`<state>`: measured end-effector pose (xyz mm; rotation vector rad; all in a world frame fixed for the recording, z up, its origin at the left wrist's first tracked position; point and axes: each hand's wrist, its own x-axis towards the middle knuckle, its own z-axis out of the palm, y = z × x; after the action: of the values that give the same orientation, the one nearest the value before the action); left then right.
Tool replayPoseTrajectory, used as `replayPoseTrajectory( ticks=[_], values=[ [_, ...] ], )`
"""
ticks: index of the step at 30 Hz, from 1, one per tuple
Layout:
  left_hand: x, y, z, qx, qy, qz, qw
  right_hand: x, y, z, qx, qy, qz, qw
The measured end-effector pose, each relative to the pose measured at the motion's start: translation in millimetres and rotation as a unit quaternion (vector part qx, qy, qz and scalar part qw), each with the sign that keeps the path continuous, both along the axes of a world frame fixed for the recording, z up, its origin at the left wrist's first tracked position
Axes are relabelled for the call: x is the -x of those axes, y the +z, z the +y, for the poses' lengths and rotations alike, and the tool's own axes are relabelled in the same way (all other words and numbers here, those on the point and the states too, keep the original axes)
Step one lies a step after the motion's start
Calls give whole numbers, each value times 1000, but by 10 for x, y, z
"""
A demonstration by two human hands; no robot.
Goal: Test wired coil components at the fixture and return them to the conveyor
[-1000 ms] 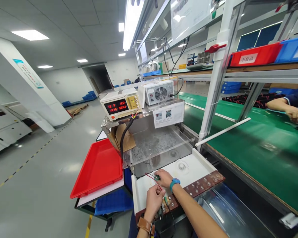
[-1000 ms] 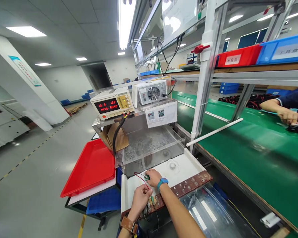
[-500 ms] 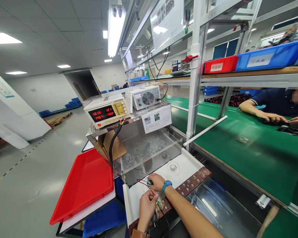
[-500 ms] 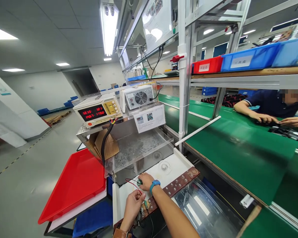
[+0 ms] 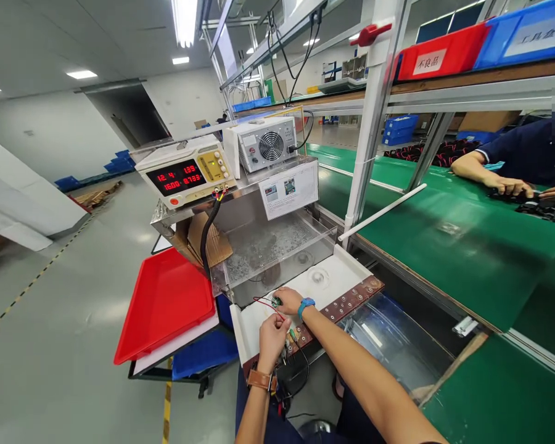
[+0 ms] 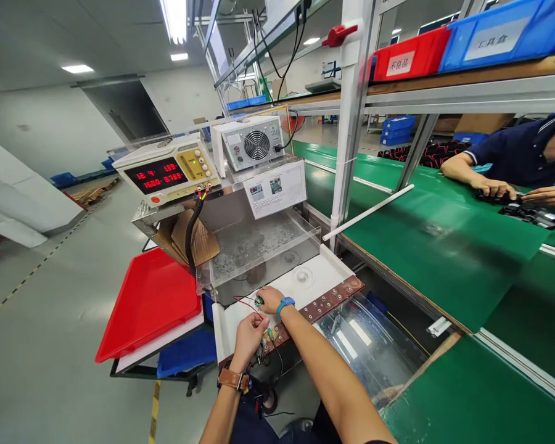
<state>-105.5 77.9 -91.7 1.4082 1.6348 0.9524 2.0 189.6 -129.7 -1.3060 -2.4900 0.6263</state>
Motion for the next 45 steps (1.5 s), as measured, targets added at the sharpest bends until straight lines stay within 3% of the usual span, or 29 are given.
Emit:
replayPoseTrajectory(
  ticks=[45],
  values=[
    [35,-129,12,-4,-13,10,1000,22,-57,-6,12,-7,10,1000]
  ],
)
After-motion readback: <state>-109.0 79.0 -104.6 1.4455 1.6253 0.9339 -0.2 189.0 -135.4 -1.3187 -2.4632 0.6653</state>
